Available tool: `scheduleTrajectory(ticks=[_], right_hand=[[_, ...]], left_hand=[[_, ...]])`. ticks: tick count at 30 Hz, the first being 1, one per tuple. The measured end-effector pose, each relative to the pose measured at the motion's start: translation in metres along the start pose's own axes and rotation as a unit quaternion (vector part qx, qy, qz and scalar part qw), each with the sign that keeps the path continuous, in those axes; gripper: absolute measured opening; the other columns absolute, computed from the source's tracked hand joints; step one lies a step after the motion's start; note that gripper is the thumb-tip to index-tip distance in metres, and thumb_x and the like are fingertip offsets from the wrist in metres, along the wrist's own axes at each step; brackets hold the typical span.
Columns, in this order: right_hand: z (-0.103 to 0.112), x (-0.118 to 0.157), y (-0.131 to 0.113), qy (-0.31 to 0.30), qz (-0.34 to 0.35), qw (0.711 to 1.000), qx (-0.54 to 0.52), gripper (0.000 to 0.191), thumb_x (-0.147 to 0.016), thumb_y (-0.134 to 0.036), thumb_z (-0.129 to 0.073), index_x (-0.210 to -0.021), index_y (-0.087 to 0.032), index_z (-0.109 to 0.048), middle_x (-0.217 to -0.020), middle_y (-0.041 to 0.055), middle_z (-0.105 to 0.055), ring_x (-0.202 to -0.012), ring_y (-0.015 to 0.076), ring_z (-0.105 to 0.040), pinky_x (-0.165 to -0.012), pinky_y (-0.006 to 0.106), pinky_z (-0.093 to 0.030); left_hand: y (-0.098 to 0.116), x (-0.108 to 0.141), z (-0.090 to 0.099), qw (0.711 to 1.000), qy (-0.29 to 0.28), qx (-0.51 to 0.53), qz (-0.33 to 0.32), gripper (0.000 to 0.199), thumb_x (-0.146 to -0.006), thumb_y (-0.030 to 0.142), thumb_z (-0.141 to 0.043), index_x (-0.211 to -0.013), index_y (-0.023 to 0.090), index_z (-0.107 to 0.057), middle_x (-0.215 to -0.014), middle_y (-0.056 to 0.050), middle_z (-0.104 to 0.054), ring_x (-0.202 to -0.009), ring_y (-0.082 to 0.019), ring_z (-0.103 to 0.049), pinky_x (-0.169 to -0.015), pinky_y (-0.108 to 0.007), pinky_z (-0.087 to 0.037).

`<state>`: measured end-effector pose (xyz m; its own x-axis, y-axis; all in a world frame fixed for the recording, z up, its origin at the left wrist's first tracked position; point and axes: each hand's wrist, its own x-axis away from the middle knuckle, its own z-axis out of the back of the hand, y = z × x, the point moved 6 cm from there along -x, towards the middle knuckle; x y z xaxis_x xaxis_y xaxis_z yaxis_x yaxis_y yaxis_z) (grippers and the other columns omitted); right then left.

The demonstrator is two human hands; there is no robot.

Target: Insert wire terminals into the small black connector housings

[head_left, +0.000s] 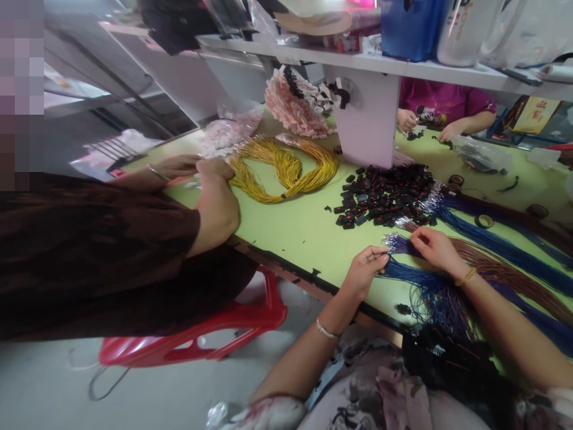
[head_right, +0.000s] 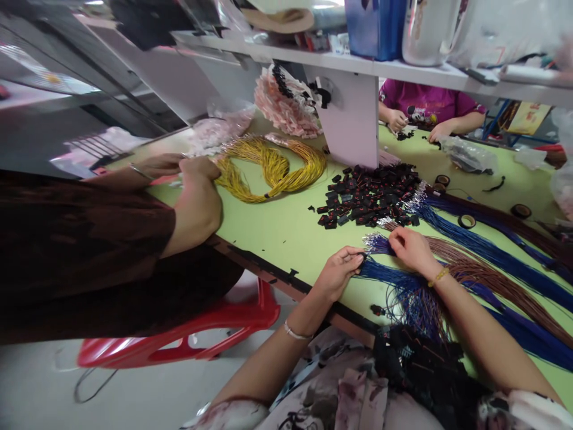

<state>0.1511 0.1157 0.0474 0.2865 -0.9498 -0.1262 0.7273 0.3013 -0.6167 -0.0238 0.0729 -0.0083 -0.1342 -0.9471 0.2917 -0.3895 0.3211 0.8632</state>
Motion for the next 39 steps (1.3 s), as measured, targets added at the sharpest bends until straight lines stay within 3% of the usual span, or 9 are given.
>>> scheduleTrajectory(ticks=[3, 6, 11, 19, 24, 30, 39], right_hand=[[-0.005, -0.010, 0.028, -0.040, -0.058, 0.995, 0.066, 0.014, -0.079, -0.034, -0.058, -0.075, -0.021, -0.062, -0.069, 0.0006, -0.063, -0.059, 0.0136, -0.050, -0.054, 0.024, -0.031], [-0.012, -0.011, 0.039, -0.042, -0.065, 0.996, 0.051, 0.017, -0.081, -0.033, -0.054, -0.071, -0.021, -0.061, -0.067, 0.0001, -0.063, -0.058, 0.0136, -0.051, -0.054, 0.023, -0.031], [-0.011, -0.009, 0.034, -0.018, -0.038, 0.999, 0.018, 0.019, -0.083, -0.033, -0.049, -0.073, -0.020, -0.059, -0.068, -0.0001, -0.063, -0.061, 0.0140, -0.052, -0.057, 0.024, -0.033], [-0.001, -0.012, 0.022, -0.008, -0.035, 0.991, 0.127, 0.014, -0.084, -0.026, -0.047, -0.075, -0.019, -0.054, -0.065, 0.0027, -0.059, -0.059, 0.0148, -0.049, -0.056, 0.025, -0.028], [-0.004, -0.016, 0.013, 0.007, -0.010, 1.000, 0.004, 0.011, -0.081, -0.024, -0.047, -0.073, -0.019, -0.053, -0.065, 0.0002, -0.058, -0.058, 0.0131, -0.049, -0.057, 0.024, -0.033], [-0.009, -0.017, -0.012, 0.004, 0.012, 0.990, -0.143, 0.012, -0.079, -0.027, -0.052, -0.073, -0.017, -0.055, -0.066, -0.0007, -0.057, -0.060, 0.0116, -0.049, -0.057, 0.023, -0.038], [-0.012, -0.006, -0.016, -0.048, -0.012, 0.972, -0.230, 0.016, -0.079, -0.032, -0.056, -0.074, -0.016, -0.057, -0.068, -0.0012, -0.056, -0.060, 0.0103, -0.046, -0.057, 0.022, -0.037]], left_hand=[[0.001, -0.002, 0.000, 1.000, -0.002, 0.002, 0.007, 0.033, -0.060, 0.032, -0.080, -0.084, 0.014, -0.068, -0.065, 0.000, -0.059, -0.057, -0.007, -0.049, -0.056, -0.021, -0.037], [0.002, -0.003, -0.001, 1.000, -0.003, 0.004, 0.008, 0.033, -0.059, 0.032, -0.081, -0.084, 0.014, -0.068, -0.064, 0.001, -0.058, -0.057, -0.007, -0.049, -0.057, -0.021, -0.038], [0.005, -0.002, -0.004, 1.000, 0.000, 0.005, 0.004, 0.034, -0.059, 0.033, -0.080, -0.085, 0.015, -0.068, -0.069, 0.000, -0.059, -0.060, -0.006, -0.049, -0.058, -0.020, -0.039], [0.006, -0.002, -0.014, 1.000, -0.015, 0.026, 0.007, 0.033, -0.062, 0.032, -0.079, -0.088, 0.015, -0.067, -0.071, 0.000, -0.057, -0.062, -0.006, -0.049, -0.059, -0.019, -0.039], [0.006, -0.003, -0.017, 0.998, -0.007, 0.060, 0.006, 0.032, -0.062, 0.030, -0.079, -0.088, 0.015, -0.067, -0.073, 0.000, -0.057, -0.063, -0.007, -0.050, -0.061, -0.020, -0.041], [0.005, -0.005, -0.024, 0.994, -0.014, 0.110, 0.007, 0.029, -0.065, 0.027, -0.077, -0.088, 0.016, -0.065, -0.082, -0.002, -0.059, -0.072, -0.008, -0.053, -0.066, -0.021, -0.043], [0.000, -0.012, -0.028, 0.985, -0.023, 0.169, 0.015, 0.024, -0.066, 0.023, -0.076, -0.086, 0.015, -0.065, -0.087, -0.003, -0.060, -0.076, -0.010, -0.054, -0.066, -0.021, -0.043]])
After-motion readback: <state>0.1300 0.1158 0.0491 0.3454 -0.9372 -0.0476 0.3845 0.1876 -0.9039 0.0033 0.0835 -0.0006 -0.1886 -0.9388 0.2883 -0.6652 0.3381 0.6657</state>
